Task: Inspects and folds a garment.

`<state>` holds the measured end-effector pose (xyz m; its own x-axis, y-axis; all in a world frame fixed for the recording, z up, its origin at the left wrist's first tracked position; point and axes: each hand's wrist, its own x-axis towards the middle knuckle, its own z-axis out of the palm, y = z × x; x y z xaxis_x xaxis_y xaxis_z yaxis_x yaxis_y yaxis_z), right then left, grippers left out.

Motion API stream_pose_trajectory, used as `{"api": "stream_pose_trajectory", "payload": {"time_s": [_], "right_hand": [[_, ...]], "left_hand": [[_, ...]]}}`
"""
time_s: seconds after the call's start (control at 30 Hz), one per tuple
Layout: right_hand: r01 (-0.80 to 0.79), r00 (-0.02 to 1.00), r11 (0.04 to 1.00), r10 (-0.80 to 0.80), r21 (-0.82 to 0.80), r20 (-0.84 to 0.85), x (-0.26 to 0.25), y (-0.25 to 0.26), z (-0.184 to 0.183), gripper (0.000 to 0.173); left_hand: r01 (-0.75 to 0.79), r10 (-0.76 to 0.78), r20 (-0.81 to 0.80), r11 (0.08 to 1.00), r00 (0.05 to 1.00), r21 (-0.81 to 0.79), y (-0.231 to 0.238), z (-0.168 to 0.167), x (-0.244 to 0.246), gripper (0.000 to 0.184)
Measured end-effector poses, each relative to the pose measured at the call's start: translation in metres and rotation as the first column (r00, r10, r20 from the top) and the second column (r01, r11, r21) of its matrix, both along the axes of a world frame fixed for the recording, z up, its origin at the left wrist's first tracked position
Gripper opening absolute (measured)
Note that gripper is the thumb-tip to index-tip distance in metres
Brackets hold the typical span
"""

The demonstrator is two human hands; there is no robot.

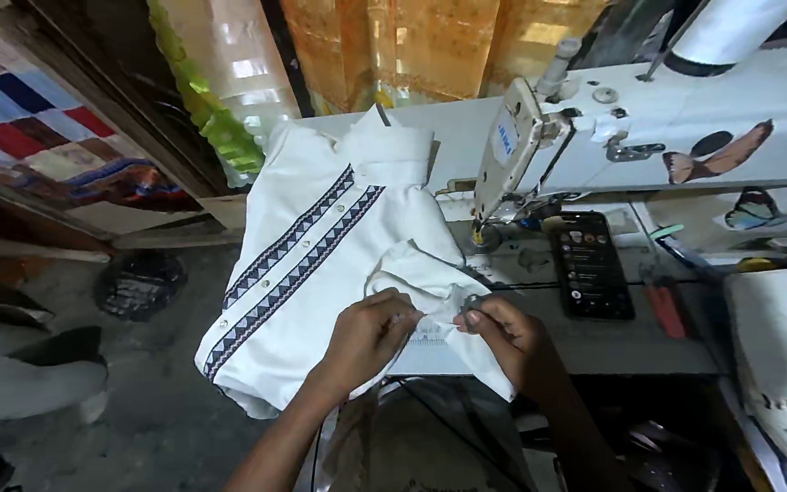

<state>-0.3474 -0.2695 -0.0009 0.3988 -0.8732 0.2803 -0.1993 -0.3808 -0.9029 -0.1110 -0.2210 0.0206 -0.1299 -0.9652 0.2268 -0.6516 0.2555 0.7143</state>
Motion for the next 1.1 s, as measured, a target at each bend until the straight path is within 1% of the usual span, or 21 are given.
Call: {"api": "stream_pose_trajectory", "payload": {"time_s": [0.07,0.13,0.2,0.27,0.33,0.37,0.43,0.47,0.53,0.6,0.67,0.77,0.83,0.9,0.93,0.97,1.03,1.07,1.1], "right_hand": [[0.010,1.000,1.000,-0.010,-0.017,0.002,0.000,-0.001,0.005,0.024],[-0.010,1.000,0.999,0.010,-0.039,-0.005,0.003,-0.002,0.006,0.025],[-0.017,1.000,0.999,0.017,-0.031,-0.012,0.011,0.000,0.010,0.025],[-0.024,0.999,0.999,0.023,0.040,0.036,0.025,0.006,0.019,0.024],[-0.053,0.993,0.989,0.038,0.136,0.113,0.041,0.012,0.023,0.022],[-0.056,0.993,0.986,0.038,0.156,0.116,0.047,0.013,0.019,0.021],[-0.013,0.998,0.992,0.006,0.125,0.063,0.057,0.012,0.008,0.022],[0.010,0.999,0.995,-0.014,0.100,0.037,0.059,0.011,0.003,0.022],[0.044,0.999,0.996,-0.044,0.077,-0.002,0.061,0.011,-0.001,0.022],[0.067,0.997,0.994,-0.064,0.092,-0.034,0.061,0.010,-0.001,0.022],[0.071,0.995,0.991,-0.063,0.113,-0.075,0.060,0.008,0.000,0.022],[0.027,0.989,0.993,-0.009,0.118,-0.150,0.061,0.005,0.002,0.021],[-0.017,0.981,0.994,0.037,0.105,-0.191,0.060,0.004,0.003,0.021],[-0.066,0.975,0.993,0.084,0.094,-0.207,0.056,0.003,0.000,0.020],[-0.079,0.976,0.993,0.096,0.092,-0.196,0.053,0.002,-0.002,0.020],[-0.091,0.980,0.991,0.107,0.100,-0.167,0.050,0.000,-0.002,0.020],[-0.103,0.991,0.987,0.113,0.126,-0.072,0.044,-0.004,-0.004,0.022],[-0.100,0.994,0.984,0.106,0.147,-0.031,0.042,-0.006,-0.005,0.023],[-0.094,0.995,0.982,0.097,0.165,-0.007,0.040,-0.008,-0.006,0.024]], "left_hand": [[0.020,0.009,-0.246,0.993,0.969,0.114,-0.004,0.002,0.003,0.022],[0.049,0.053,-0.437,0.975,0.898,0.218,-0.007,0.000,0.001,0.016],[0.068,0.097,-0.543,0.959,0.834,0.276,-0.008,-0.007,-0.002,0.013],[0.048,0.146,-0.593,0.953,0.791,0.299,-0.006,-0.013,-0.006,0.013],[0.006,0.194,-0.626,0.953,0.756,0.302,-0.003,-0.018,-0.010,0.013],[-0.015,0.212,-0.641,0.954,0.738,0.298,-0.001,-0.019,-0.012,0.013],[-0.068,0.244,-0.651,0.957,0.719,0.283,0.001,-0.020,-0.013,0.013],[-0.096,0.254,-0.642,0.958,0.724,0.271,0.003,-0.020,-0.013,0.013],[-0.147,0.273,-0.591,0.956,0.759,0.252,0.007,-0.022,-0.013,0.013],[-0.193,0.289,-0.528,0.954,0.798,0.231,0.012,-0.023,-0.014,0.014],[-0.201,0.257,-0.466,0.965,0.847,0.168,0.015,-0.025,-0.016,0.016],[-0.178,0.176,-0.390,0.984,0.904,0.031,0.017,-0.029,-0.019,0.021],[-0.191,0.172,-0.374,0.982,0.912,-0.013,0.015,-0.029,-0.019,0.022],[-0.242,0.218,-0.425,0.970,0.879,-0.003,0.013,-0.022,-0.014,0.020],[-0.274,0.247,-0.484,0.962,0.840,0.016,0.013,-0.015,-0.010,0.017],[-0.303,0.278,-0.553,0.952,0.785,0.049,0.015,-0.007,-0.005,0.013],[-0.341,0.327,-0.681,0.932,0.655,0.119,0.023,0.009,0.008,0.016],[-0.346,0.326,-0.723,0.929,0.608,0.128,0.029,0.017,0.015,0.018],[-0.351,0.314,-0.745,0.929,0.589,0.115,0.036,0.024,0.021,0.017]]}}
